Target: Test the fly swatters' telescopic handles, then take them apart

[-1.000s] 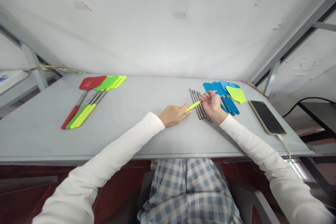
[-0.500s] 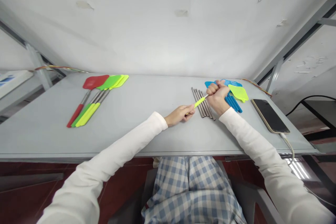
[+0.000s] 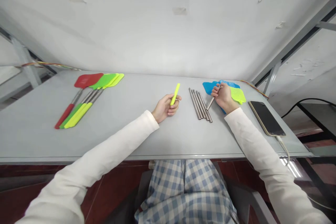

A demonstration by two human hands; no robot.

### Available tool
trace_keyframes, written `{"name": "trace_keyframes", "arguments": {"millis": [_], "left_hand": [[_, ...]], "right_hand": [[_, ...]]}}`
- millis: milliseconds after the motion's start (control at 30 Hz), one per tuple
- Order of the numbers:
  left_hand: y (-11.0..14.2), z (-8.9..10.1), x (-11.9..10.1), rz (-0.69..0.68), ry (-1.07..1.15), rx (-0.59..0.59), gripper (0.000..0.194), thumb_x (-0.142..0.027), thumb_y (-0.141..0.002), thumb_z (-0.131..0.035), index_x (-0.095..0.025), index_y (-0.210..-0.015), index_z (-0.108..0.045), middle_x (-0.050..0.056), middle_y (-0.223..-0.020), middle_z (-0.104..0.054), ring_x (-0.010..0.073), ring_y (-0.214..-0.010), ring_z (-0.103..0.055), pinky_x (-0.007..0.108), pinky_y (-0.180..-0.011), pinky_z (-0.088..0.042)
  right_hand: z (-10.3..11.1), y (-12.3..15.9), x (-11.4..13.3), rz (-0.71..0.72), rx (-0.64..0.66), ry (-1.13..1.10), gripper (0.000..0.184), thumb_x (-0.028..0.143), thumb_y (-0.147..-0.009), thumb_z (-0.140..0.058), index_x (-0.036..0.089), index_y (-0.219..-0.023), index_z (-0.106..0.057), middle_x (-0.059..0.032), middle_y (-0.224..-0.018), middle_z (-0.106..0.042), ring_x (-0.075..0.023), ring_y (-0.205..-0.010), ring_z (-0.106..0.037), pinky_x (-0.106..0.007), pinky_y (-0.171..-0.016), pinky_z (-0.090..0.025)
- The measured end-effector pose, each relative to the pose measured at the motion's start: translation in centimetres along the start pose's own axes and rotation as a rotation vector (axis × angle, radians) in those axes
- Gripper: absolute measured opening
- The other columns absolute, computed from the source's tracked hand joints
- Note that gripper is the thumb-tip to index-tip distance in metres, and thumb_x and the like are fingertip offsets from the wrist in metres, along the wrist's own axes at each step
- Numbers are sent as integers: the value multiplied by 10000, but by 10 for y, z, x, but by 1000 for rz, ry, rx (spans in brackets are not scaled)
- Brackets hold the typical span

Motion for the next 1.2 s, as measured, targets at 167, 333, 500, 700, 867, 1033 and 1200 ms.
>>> {"name": "trace_keyframes", "arguments": {"millis": [167, 333, 500, 700, 867, 1033, 1200], "left_hand": [[1, 0, -1, -14, 35, -15, 249, -309, -870, -386, -150, -981, -543, -67, -571, -317, 53, -400, -231, 164, -351, -183], [2, -2, -1, -3, 6, -29, 260, -313, -871, -430, -145, -1022, -559, -66, -586, -323, 47, -405, -231, 160, -350, -178], [3, -3, -2, 11, -7, -41, 255, -320, -872, -448, -141, -1011, -565, -63, -595, -325, 44, -415, -238, 158, -354, -186], [2, -2, -1, 18, -15, -37, 250, -332, -867, -469, -146, -1002, -567, -64, -598, -319, 43, -419, -237, 157, -354, -190], [2, -1, 0, 26, -23, -30, 248, -341, -862, -482, -150, -993, -570, -64, -601, -320, 43, -423, -240, 156, -356, -196], [2, -1, -1, 24, -14, -28, 236, -337, -857, -489, -150, -974, -572, -63, -603, -318, 43, -425, -243, 154, -355, -198], [2, -1, -1, 25, -12, -32, 236, -337, -859, -489, -152, -978, -573, -64, -596, -314, 43, -425, -242, 153, -354, -198]], "right_hand": [[0, 1, -2, 111, -54, 366, 165, 134, -766, -485, 234, -860, -393, 71, -637, -434, -57, -437, -389, -155, -341, -271], [-1, -3, 4, 287, 20, 588, 214, 124, -739, -514, 213, -932, -488, 58, -696, -448, -70, -513, -458, -196, -418, -411], [-2, -3, 18, 455, 56, 687, 297, 225, -782, -529, 202, -1077, -557, 39, -727, -459, -83, -557, -489, -247, -520, -511], [-4, 1, 17, 497, 123, 914, 337, 280, -791, -556, 164, -1104, -604, 8, -726, -481, -127, -595, -528, -300, -538, -543], [-14, 10, 12, 554, 215, 1127, 304, 446, -860, -491, 185, -785, -628, 20, -594, -499, -124, -571, -511, -266, -599, -468], [-21, 18, 8, 622, 224, 1334, 441, 505, -888, -433, 182, -626, -579, -3, -572, -557, -126, -553, -480, -264, -600, -384], [-19, 16, 0, 614, 161, 1397, 350, 367, -851, -521, 124, -1060, -663, -53, -774, -670, -173, -710, -573, -306, -741, -434]]}}
Point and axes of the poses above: each hand's wrist, its own y-axis away from the middle knuckle, its own z-axis out of the back of the hand, x = y × z, the point moved 6 cm from there along -y, towards the middle knuckle
